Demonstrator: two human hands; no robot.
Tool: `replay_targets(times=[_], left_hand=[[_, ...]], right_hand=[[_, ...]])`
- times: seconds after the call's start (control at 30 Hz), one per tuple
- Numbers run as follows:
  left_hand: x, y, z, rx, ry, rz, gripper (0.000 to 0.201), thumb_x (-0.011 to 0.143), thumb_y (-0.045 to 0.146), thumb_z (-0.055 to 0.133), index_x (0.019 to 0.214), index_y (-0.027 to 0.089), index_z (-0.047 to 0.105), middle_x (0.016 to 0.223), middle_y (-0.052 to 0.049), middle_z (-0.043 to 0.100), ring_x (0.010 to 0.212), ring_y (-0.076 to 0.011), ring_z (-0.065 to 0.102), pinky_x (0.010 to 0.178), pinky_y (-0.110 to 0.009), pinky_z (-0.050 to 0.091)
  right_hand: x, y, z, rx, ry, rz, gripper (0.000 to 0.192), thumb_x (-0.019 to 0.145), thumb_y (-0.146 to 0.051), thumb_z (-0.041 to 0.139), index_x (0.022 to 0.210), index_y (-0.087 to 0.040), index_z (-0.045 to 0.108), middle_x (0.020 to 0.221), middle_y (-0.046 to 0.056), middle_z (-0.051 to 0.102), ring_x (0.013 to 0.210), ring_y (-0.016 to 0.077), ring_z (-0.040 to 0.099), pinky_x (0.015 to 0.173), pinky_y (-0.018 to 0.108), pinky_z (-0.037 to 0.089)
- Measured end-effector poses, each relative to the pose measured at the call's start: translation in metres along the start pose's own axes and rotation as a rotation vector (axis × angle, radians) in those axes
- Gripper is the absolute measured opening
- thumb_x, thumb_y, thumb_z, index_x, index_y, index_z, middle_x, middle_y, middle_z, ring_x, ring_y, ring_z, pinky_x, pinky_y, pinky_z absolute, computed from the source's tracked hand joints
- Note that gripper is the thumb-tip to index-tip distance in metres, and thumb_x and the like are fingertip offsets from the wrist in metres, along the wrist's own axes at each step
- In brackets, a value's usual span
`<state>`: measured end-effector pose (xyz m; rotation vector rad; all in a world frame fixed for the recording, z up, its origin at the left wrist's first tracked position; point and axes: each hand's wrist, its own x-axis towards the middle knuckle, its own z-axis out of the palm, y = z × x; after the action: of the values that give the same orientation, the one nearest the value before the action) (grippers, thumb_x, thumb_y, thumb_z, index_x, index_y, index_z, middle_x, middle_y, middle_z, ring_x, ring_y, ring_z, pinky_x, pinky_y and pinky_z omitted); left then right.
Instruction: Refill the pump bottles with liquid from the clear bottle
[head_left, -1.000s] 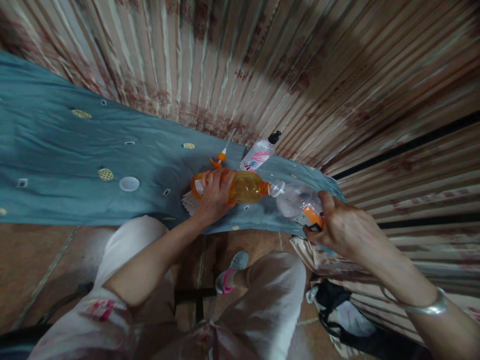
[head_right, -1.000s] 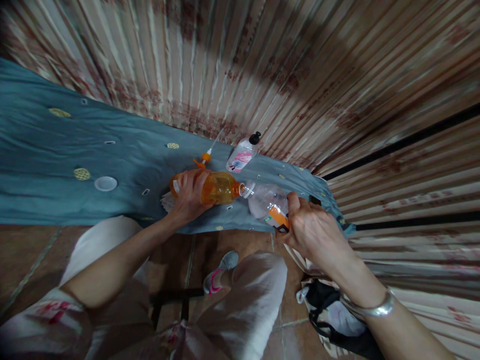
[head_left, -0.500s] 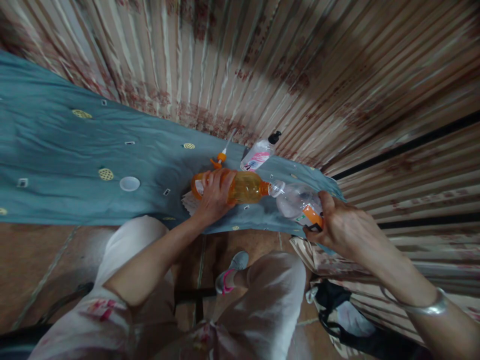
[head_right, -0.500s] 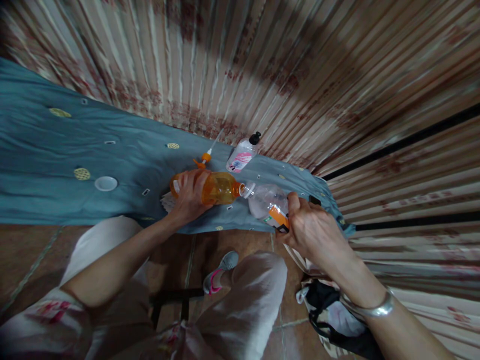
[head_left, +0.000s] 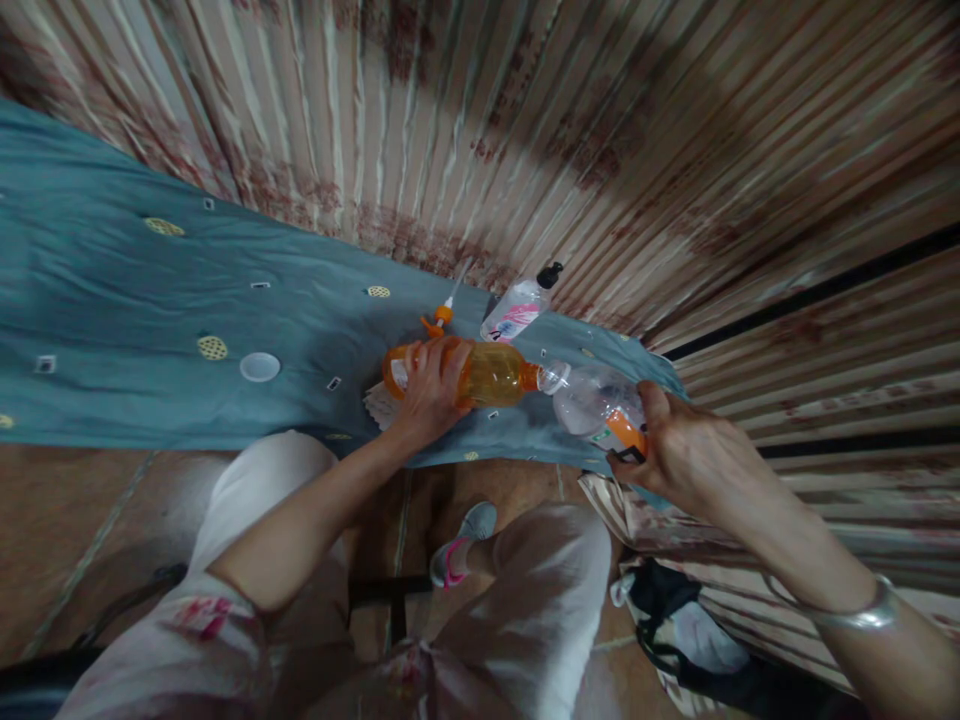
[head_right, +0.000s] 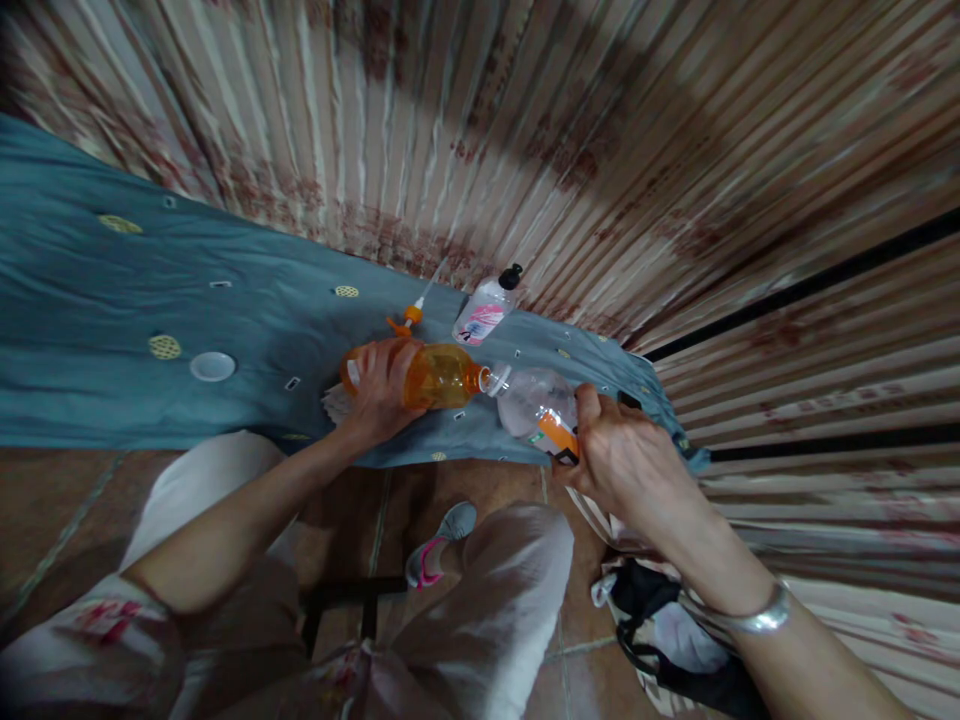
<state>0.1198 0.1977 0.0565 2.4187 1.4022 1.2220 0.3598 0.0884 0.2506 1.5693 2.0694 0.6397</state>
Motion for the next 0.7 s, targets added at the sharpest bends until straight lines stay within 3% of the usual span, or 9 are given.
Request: replay_targets(times=[0.7], left_hand=[[-0.0004, -0.0009, 0.0024, 0.002, 0.018, 0.001, 0.079, 0.072, 0.029, 0.075, 0.141, 0.021, 0.038, 0.136, -0.018, 0.056, 0.125, -0.0374, 0.054, 0.105, -0.054, 0.039]], right_hand=[[0.0006, -0.0009, -0.002, -0.011, 0.013, 0.013, 0.043, 0.079, -0.043, 0.067, 0.104, -0.013, 0.049, 0.078, 0.012, 0.068, 0.064, 0.0251, 0.065, 0.054, 0.03, 0.034]])
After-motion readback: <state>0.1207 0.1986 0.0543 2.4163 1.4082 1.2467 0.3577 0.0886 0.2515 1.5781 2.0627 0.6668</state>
